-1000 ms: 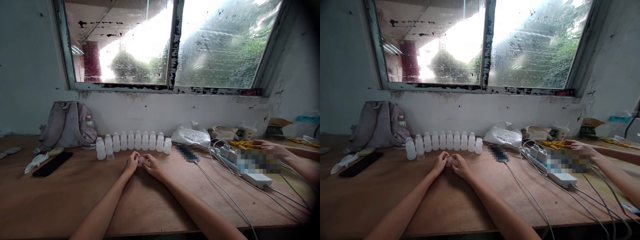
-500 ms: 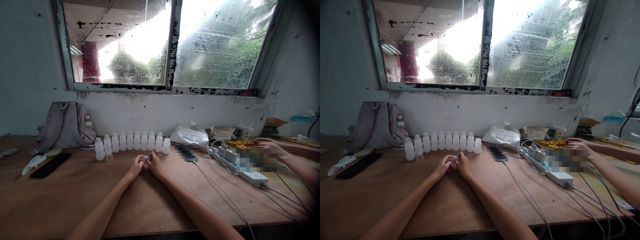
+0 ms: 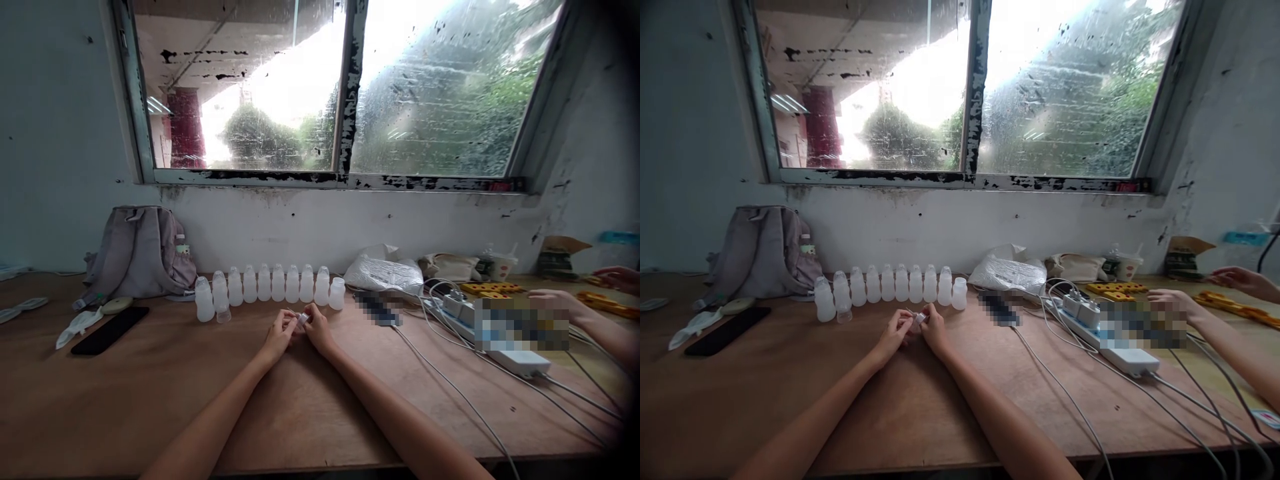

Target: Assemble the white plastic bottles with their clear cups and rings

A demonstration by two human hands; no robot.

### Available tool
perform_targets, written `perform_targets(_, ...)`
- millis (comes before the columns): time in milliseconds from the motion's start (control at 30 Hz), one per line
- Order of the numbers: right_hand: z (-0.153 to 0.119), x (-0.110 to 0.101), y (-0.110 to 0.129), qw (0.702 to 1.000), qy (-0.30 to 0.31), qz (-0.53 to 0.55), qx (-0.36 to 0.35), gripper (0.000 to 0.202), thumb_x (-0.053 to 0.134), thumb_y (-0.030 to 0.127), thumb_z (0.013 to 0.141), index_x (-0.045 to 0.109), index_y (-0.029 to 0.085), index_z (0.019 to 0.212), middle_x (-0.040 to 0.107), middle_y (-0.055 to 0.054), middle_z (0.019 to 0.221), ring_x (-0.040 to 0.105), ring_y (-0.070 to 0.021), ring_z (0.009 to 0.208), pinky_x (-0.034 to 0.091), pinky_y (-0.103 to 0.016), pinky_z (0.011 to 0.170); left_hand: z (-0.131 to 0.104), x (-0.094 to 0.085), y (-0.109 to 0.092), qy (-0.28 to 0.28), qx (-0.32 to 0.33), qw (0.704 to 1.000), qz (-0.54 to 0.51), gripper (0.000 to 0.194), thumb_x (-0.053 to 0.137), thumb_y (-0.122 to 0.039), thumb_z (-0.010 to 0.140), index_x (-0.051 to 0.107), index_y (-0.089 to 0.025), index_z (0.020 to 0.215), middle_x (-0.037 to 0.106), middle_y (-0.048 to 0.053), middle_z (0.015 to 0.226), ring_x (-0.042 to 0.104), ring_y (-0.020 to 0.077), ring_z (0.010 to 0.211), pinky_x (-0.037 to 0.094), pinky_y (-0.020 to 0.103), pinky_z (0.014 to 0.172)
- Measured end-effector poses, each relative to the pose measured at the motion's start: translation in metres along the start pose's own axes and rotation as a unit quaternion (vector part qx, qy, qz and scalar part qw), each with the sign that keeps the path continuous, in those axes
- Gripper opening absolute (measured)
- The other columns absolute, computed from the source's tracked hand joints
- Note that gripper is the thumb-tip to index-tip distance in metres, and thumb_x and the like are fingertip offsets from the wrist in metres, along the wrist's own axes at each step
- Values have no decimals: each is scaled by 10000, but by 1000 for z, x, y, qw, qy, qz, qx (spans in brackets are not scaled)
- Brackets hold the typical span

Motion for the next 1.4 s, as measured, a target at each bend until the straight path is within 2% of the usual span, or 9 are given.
perform_targets(133,-4,1,5,999,25,12,-16,81,441,203,678,435,200,758,511,15,650,469,-115,535,376,-217,511,5,-5,5,-49,-57,994,-80,414,554,-394,701,441,-155,1019,579,47,768,561,105,596,397,152,407)
perform_targets(233,-4,5,5,997,56,-14,-50,74,454,200,688,449,202,762,513,19,643,477,-116,559,382,-219,532,9,-10,9,-12,-31,997,-63,374,580,-412,671,540,-136,921,568,39,719,536,100,576,387,155,404)
perform_targets(333,3,2,-7,995,53,-52,-66,90,490,224,684,471,196,768,525,-4,704,491,-132,614,402,-246,583,12,-17,12,-50,-16,997,-53,332,560,-435,673,587,-136,815,561,33,697,525,104,579,376,158,401)
perform_targets(533,26,-40,-62,978,-169,-99,70,370,524,313,660,435,149,980,473,-127,1006,460,-241,943,397,-353,755,19,-33,18,-135,-38,987,-76,422,523,-502,664,563,-137,873,542,25,721,500,93,581,378,162,414)
perform_targets(633,33,-58,-88,967,-168,-97,168,521,573,388,604,417,112,1017,461,-167,1061,452,-271,997,379,-353,792,21,-37,20,-146,-49,984,-86,460,532,-528,640,561,-134,875,538,24,715,495,93,581,375,163,414)
perform_targets(767,42,-63,-100,968,-134,-93,189,542,621,421,542,469,106,956,529,-163,984,476,-289,984,356,-352,808,22,-39,21,-152,-53,983,-90,469,543,-533,627,562,-134,873,539,30,726,492,95,583,368,162,405)
perform_targets(933,44,-61,-97,966,-139,-77,206,482,641,409,501,506,138,876,577,-138,900,525,-285,892,380,-346,753,22,-40,22,-160,-58,981,-95,465,545,-532,621,563,-136,863,537,29,727,494,93,575,367,163,403)
perform_targets(1167,36,-67,-69,962,-193,-20,193,490,486,483,646,465,160,1014,576,-80,901,553,-207,763,420,-292,634,23,-39,22,-176,-80,974,-121,422,547,-500,645,543,-141,866,541,34,779,510,75,548,388,170,406)
perform_targets(1400,32,-39,-10,982,-47,174,60,447,559,451,643,454,188,988,537,-18,799,513,-140,630,421,-221,452,25,-45,23,-205,-111,961,-148,387,519,-468,696,494,-142,903,529,37,811,511,58,507,422,195,426)
Point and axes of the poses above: each hand's wrist, its own z-axis towards the middle knuckle, its own x-axis out of the palm, y = z × x, the point moved 1 cm from there along z, towards the middle knuckle
